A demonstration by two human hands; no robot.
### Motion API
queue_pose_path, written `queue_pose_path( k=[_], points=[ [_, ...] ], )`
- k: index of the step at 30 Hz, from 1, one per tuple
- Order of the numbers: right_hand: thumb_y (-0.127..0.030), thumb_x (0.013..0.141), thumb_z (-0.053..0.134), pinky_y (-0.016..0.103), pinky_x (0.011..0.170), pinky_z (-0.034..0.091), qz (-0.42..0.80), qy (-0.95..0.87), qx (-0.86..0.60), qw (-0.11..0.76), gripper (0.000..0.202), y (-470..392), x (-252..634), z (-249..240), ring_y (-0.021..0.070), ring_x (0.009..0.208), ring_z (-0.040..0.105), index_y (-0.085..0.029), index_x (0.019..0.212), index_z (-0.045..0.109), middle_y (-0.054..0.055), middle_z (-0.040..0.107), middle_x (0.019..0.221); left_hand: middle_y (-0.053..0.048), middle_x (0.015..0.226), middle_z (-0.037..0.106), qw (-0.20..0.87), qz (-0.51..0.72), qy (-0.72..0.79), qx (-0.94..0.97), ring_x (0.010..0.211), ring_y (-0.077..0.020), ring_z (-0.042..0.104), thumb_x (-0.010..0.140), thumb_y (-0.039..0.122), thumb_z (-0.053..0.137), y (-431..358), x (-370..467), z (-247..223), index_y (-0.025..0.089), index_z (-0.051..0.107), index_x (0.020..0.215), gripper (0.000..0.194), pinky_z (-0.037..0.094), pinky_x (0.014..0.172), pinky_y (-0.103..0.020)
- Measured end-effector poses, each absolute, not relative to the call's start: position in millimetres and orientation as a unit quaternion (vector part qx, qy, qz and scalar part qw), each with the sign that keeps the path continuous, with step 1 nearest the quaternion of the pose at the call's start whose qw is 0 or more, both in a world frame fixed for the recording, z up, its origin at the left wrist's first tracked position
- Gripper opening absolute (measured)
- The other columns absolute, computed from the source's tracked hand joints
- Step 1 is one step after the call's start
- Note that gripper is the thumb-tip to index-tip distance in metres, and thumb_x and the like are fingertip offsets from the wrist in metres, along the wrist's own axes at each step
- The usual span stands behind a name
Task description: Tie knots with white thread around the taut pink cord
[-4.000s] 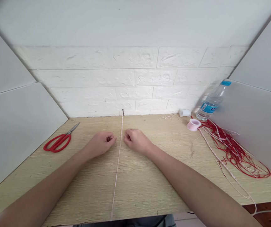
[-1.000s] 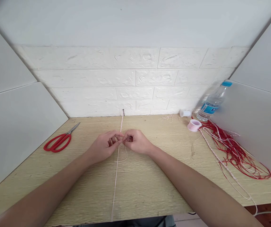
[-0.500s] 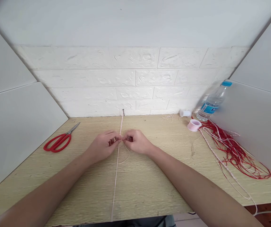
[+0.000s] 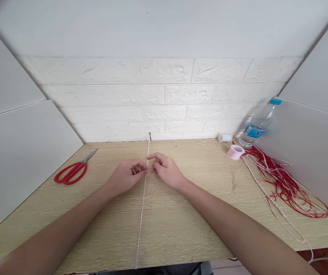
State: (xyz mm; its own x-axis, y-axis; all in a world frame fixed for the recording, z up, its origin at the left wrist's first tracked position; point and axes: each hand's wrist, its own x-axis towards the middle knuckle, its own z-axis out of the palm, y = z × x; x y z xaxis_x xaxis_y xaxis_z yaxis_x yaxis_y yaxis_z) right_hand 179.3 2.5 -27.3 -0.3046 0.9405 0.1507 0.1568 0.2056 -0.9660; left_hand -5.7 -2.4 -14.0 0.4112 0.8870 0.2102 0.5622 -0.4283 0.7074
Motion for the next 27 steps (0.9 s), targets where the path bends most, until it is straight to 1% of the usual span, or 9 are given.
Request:
queue_pose_path(
  k=[2, 5, 9, 12, 15, 18, 22, 25, 27],
  points=[
    [-0.019, 0.08, 0.042, 0.02, 0.049, 0.037, 0.536, -0.61, -0.401, 0.423, 0.029, 1.1, 177.6, -26.2, 0.0099, 0.054, 0.05, -0.018, 0.106, 0.056, -0.001, 0.062, 0.065, 0.003, 0.065, 0.059, 0.293, 0.291, 0.466, 0.782, 0.055, -0.0083, 0.048, 0.081, 0.028, 0.056, -1.5, -5.8, -14.8, 0.02, 0.064, 0.081, 0.011, 0.039, 0.054, -0.021],
    [-0.02, 0.08, 0.042, 0.019, 0.041, 0.035, 0.61, -0.545, -0.403, 0.411, 0.03, 1.7, 176.9, -27.7, 0.0108, 0.05, 0.052, -0.019, 0.108, 0.05, 0.0, 0.063, 0.064, 0.003, 0.063, 0.058, 0.3, 0.287, 0.477, 0.775, 0.055, -0.0089, 0.048, 0.08, 0.03, 0.057, 0.4, -6.6, -16.8, 0.02, 0.065, 0.082, 0.013, 0.038, 0.052, -0.021],
    [-0.018, 0.077, 0.046, 0.019, 0.032, 0.033, 0.655, -0.49, -0.452, 0.355, 0.038, 3.9, 178.8, -31.9, 0.0133, 0.043, 0.055, -0.018, 0.114, 0.044, 0.004, 0.068, 0.068, 0.003, 0.063, 0.059, 0.305, 0.29, 0.481, 0.769, 0.056, -0.0095, 0.049, 0.079, 0.033, 0.058, 1.8, -7.1, -19.2, 0.02, 0.065, 0.083, 0.015, 0.039, 0.052, -0.022],
    [-0.016, 0.075, 0.05, 0.02, 0.031, 0.036, 0.671, -0.491, -0.466, 0.303, 0.04, 4.1, 181.0, -33.2, 0.0152, 0.044, 0.06, -0.016, 0.115, 0.044, 0.007, 0.07, 0.069, 0.002, 0.065, 0.061, 0.308, 0.299, 0.475, 0.768, 0.057, -0.0096, 0.05, 0.079, 0.033, 0.058, 1.1, -6.7, -18.8, 0.02, 0.065, 0.084, 0.016, 0.04, 0.054, -0.022],
    [-0.016, 0.076, 0.054, 0.019, 0.032, 0.039, 0.677, -0.521, -0.452, 0.257, 0.032, 3.4, 183.2, -31.7, 0.0151, 0.047, 0.062, -0.015, 0.107, 0.051, 0.007, 0.07, 0.07, 0.002, 0.066, 0.062, 0.305, 0.301, 0.474, 0.769, 0.057, -0.0095, 0.05, 0.08, 0.035, 0.058, 0.0, -5.8, -17.0, 0.02, 0.066, 0.083, 0.017, 0.04, 0.053, -0.022],
    [-0.018, 0.076, 0.057, 0.017, 0.032, 0.039, 0.675, -0.55, -0.44, 0.22, 0.023, 2.5, 184.3, -28.8, 0.0131, 0.045, 0.061, -0.015, 0.098, 0.056, 0.006, 0.071, 0.07, 0.002, 0.067, 0.063, 0.303, 0.3, 0.477, 0.768, 0.057, -0.009, 0.05, 0.08, 0.035, 0.058, -0.4, -5.2, -15.8, 0.02, 0.066, 0.082, 0.017, 0.04, 0.053, -0.021],
    [-0.022, 0.077, 0.058, 0.016, 0.03, 0.035, 0.659, -0.569, -0.451, 0.196, 0.01, 1.8, 183.5, -25.7, 0.0109, 0.042, 0.059, -0.016, 0.085, 0.056, 0.004, 0.07, 0.065, 0.003, 0.068, 0.064, 0.304, 0.298, 0.476, 0.77, 0.057, -0.0086, 0.05, 0.08, 0.035, 0.059, 1.2, -5.8, -16.4, 0.021, 0.065, 0.082, 0.015, 0.041, 0.054, -0.021],
    [-0.027, 0.08, 0.057, 0.016, 0.026, 0.029, 0.653, -0.568, -0.459, 0.2, 0.011, 2.4, 182.8, -25.2, 0.0099, 0.038, 0.055, -0.016, 0.08, 0.054, 0.003, 0.068, 0.06, 0.003, 0.069, 0.063, 0.298, 0.299, 0.473, 0.774, 0.058, -0.0085, 0.05, 0.08, 0.034, 0.059, 1.9, -7.0, -16.3, 0.021, 0.065, 0.083, 0.014, 0.042, 0.055, -0.021],
    [-0.029, 0.081, 0.056, 0.016, 0.026, 0.028, 0.654, -0.566, -0.457, 0.208, 0.013, 3.5, 183.1, -25.8, 0.0093, 0.037, 0.054, -0.016, 0.08, 0.055, 0.003, 0.068, 0.061, 0.003, 0.068, 0.062, 0.289, 0.299, 0.471, 0.778, 0.057, -0.0083, 0.05, 0.081, 0.033, 0.057, 1.5, -8.0, -15.4, 0.021, 0.064, 0.083, 0.014, 0.041, 0.054, -0.021]
  ],
)
